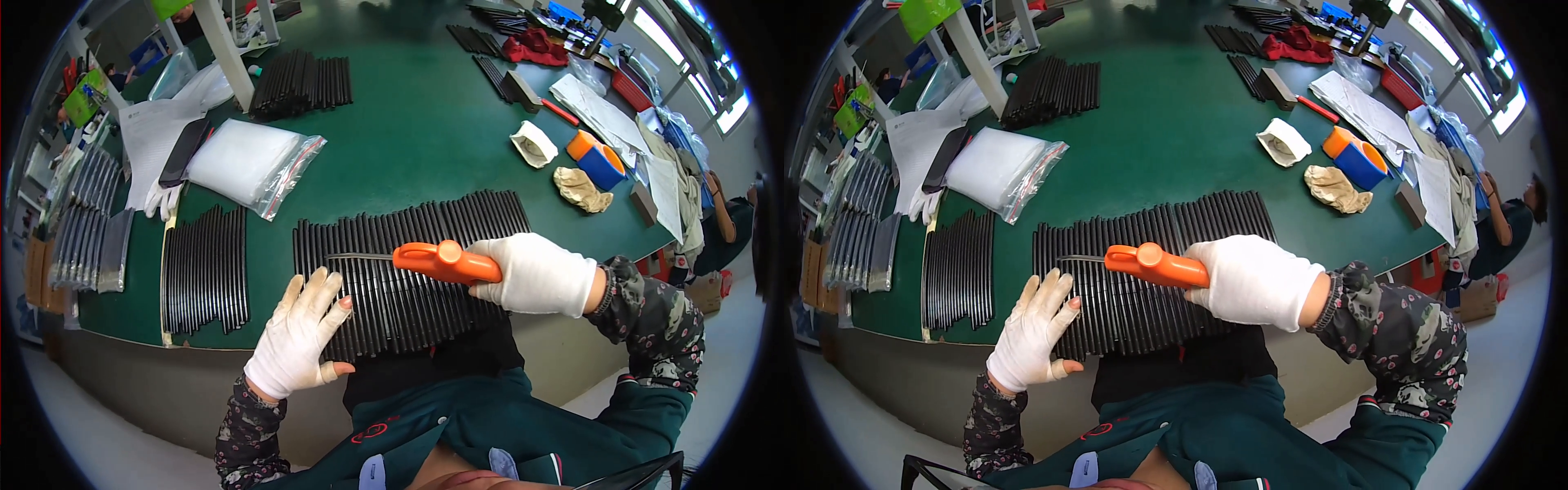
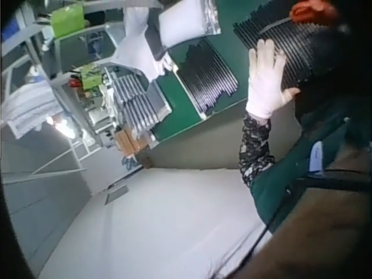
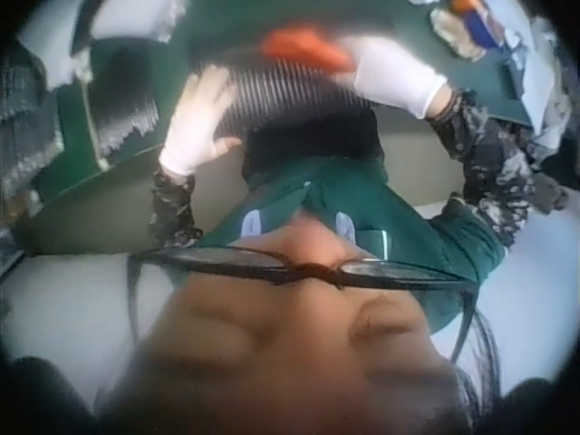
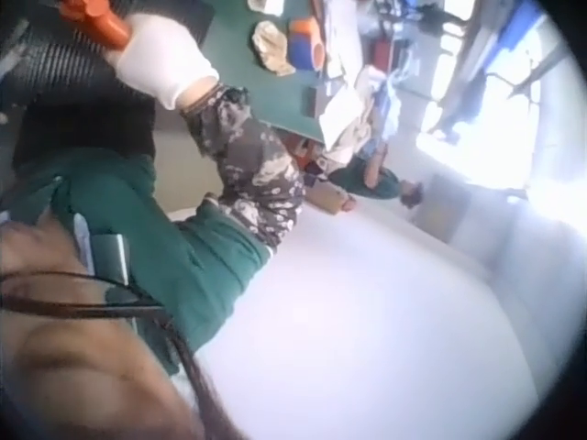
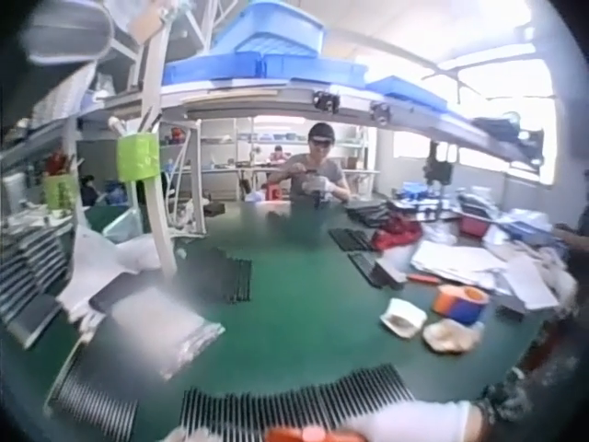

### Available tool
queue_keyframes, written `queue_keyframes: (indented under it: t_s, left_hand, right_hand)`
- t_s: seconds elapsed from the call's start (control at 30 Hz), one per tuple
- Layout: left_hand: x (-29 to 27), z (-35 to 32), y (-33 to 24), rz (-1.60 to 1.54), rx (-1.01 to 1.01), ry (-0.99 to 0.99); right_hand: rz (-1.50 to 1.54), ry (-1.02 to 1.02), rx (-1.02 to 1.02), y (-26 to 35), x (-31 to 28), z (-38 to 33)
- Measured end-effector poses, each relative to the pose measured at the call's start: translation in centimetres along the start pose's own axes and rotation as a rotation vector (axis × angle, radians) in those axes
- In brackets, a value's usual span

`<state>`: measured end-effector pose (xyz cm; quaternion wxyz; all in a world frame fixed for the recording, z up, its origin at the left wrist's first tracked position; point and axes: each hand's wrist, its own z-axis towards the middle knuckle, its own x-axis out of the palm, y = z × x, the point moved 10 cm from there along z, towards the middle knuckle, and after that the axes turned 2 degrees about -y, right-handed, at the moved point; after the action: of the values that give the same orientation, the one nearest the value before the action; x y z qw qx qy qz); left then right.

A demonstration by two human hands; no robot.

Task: Cleaning individual black rods with a cloth and air duster before bundling them together.

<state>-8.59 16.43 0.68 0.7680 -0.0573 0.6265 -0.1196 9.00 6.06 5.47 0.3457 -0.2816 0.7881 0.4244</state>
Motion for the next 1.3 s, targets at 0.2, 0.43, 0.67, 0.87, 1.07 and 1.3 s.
queue_keyframes:
  t_s: [0.2, 0.43, 0.67, 0.87, 1.07, 1.3]
  left_hand:
    - [0.16, -0.17, 0.23, 0.011, -0.008, 0.0]
    - [0.21, -0.08, 0.22, 0.013, -0.005, -0.003]
    - [0.24, -0.17, 0.23, 0.02, -0.006, -0.003]
    - [0.19, -0.16, 0.24, 0.018, -0.003, -0.009]
    - [0.14, -0.21, 0.1, 0.01, 0.002, -0.018]
    - [0.37, -0.08, 0.38, -0.009, -0.019, 0.019]
  right_hand:
    - [-0.021, 0.005, 0.005, -0.32, 0.14, -0.13]
    - [0.016, 0.02, -0.002, -0.31, 0.18, -0.24]
    - [0.009, 0.022, -0.012, -0.43, 0.28, -0.3]
    - [0.013, 0.036, -0.004, -0.36, 0.26, -0.31]
    - [0.007, 0.022, -0.011, -0.4, 0.25, -0.52]
    - [-0.003, 0.01, 0.016, -0.89, 0.52, -0.3]
